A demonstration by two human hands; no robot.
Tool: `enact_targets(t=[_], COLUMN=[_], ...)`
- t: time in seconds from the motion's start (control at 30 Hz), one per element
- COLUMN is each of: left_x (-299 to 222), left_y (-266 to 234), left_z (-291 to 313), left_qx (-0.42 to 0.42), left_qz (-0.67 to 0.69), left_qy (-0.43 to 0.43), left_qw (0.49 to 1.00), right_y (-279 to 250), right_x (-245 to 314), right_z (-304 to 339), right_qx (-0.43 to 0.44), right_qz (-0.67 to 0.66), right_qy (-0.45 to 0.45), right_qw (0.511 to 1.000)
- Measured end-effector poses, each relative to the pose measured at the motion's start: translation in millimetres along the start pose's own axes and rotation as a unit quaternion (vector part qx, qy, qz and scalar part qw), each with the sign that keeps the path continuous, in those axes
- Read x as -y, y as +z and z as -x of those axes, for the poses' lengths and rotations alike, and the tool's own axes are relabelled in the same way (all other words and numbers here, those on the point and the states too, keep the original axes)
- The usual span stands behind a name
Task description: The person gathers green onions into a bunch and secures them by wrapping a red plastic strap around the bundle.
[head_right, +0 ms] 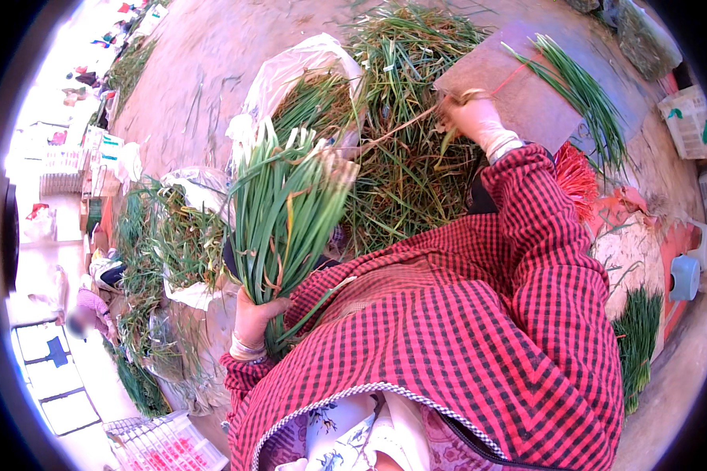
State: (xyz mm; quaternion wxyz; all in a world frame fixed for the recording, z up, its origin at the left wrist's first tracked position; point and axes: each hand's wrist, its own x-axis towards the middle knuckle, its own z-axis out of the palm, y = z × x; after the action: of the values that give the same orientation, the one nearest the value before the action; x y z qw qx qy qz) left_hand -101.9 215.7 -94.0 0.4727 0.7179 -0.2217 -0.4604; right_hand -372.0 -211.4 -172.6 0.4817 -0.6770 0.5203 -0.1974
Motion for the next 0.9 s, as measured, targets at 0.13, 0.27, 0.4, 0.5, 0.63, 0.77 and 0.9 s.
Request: enact_targets(t=[0.13,0.27,0.4,0.5,0.63,0.77,0.9], left_x=[1,0,-2,-2,-9,-14,7], left_y=[1,5,5,8,9,0,-29], left_z=[-5,-7,-5,-7,-10,-3,6], left_qx=[0.012,0.023,0.025,0.037,0.060,0.059,0.077], left_qz=[0.014,-0.008,-0.022,-0.020,-0.022,-0.056,-0.095], left_qy=[-0.008,0.006,-0.014,-0.010,-0.029,-0.012,-0.045], left_qw=[1.000,1.000,0.999,0.999,0.998,0.997,0.991], right_y=[37,93,104,98,100,88,26], right_x=[63,93,79,79,75,47,-7], right_z=[55,80,72,75,71,31,-7], right_qx=[0.293,0.322,0.331,0.277,0.207,0.015,0.073], right_qz=[-0.098,-0.107,-0.123,-0.064,-0.015,0.027,0.088], right_qy=[-0.168,-0.281,-0.207,-0.238,-0.277,-0.274,-0.081], right_qw=[0.936,0.898,0.912,0.929,0.938,0.961,0.990])
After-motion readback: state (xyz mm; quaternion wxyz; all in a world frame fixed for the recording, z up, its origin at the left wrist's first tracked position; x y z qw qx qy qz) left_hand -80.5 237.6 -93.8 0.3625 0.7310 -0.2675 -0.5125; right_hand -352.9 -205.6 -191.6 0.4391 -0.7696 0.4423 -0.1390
